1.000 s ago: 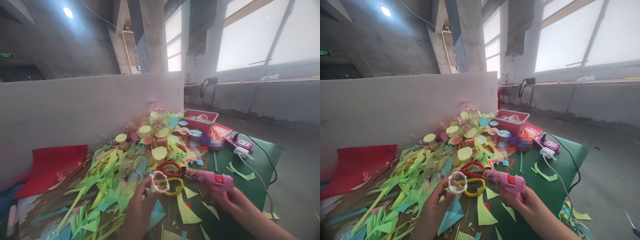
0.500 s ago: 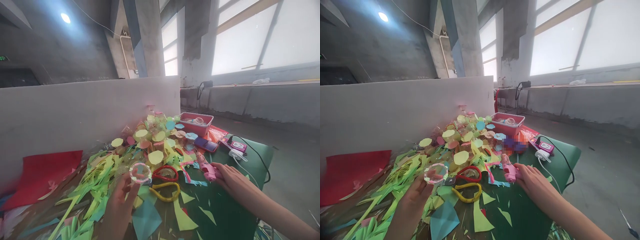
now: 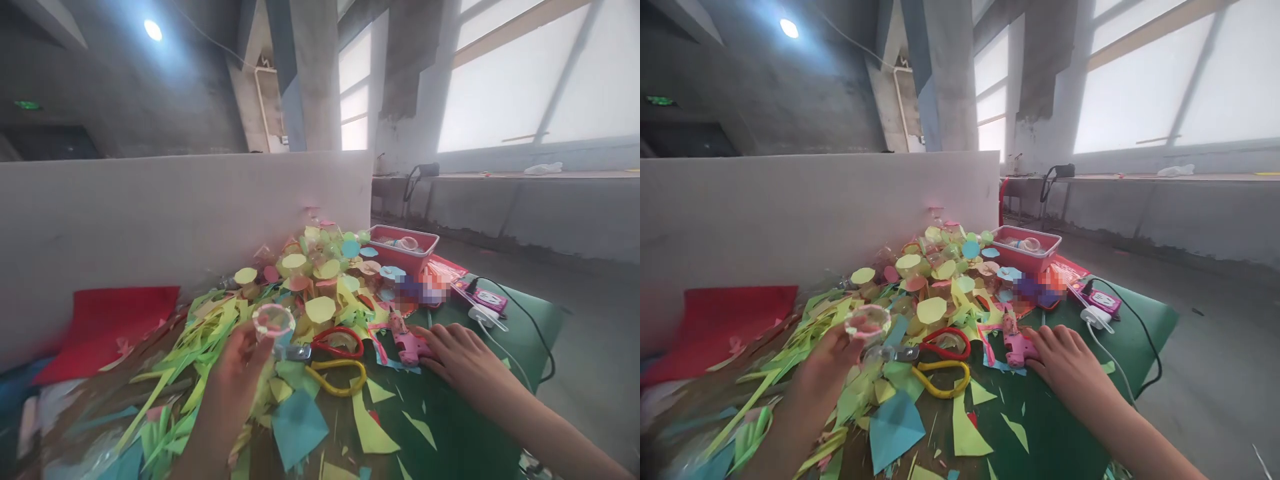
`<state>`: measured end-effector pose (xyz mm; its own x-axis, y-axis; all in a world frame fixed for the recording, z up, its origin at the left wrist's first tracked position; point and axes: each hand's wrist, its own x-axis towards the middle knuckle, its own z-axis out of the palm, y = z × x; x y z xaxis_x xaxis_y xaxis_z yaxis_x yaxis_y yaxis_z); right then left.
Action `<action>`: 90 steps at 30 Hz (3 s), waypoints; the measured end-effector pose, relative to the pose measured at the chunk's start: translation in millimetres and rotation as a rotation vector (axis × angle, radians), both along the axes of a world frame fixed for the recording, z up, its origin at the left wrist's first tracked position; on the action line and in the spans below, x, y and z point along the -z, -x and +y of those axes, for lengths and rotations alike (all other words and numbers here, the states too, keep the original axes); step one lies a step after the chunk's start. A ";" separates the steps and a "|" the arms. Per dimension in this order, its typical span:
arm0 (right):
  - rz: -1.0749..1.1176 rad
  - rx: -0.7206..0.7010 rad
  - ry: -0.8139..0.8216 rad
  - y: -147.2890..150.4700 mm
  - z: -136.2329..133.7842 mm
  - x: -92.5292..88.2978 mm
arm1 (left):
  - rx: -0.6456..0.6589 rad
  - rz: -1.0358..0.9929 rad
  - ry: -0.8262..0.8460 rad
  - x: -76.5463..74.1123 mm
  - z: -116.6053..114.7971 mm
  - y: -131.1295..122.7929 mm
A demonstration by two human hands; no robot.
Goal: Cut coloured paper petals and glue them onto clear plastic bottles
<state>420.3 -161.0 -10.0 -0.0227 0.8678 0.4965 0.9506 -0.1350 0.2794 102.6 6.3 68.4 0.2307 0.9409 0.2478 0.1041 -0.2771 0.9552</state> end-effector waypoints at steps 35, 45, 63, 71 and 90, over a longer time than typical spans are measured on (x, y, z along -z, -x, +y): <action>1.402 -0.312 0.066 170.8 102.2 -28.2 | -0.170 0.081 0.040 37.4 -34.8 43.8; 1.661 -0.393 0.015 169.0 109.0 -28.6 | -0.184 0.309 -0.106 39.4 -59.0 26.8; 1.803 -0.632 0.062 191.7 87.0 -35.3 | -0.128 0.321 0.011 54.1 -54.4 22.9; 1.810 -0.678 0.039 194.0 87.6 -26.7 | -0.110 0.387 0.040 52.5 -54.4 21.8; 1.713 -0.759 0.180 197.0 72.3 -33.0 | -0.091 0.373 0.024 52.3 -52.7 24.7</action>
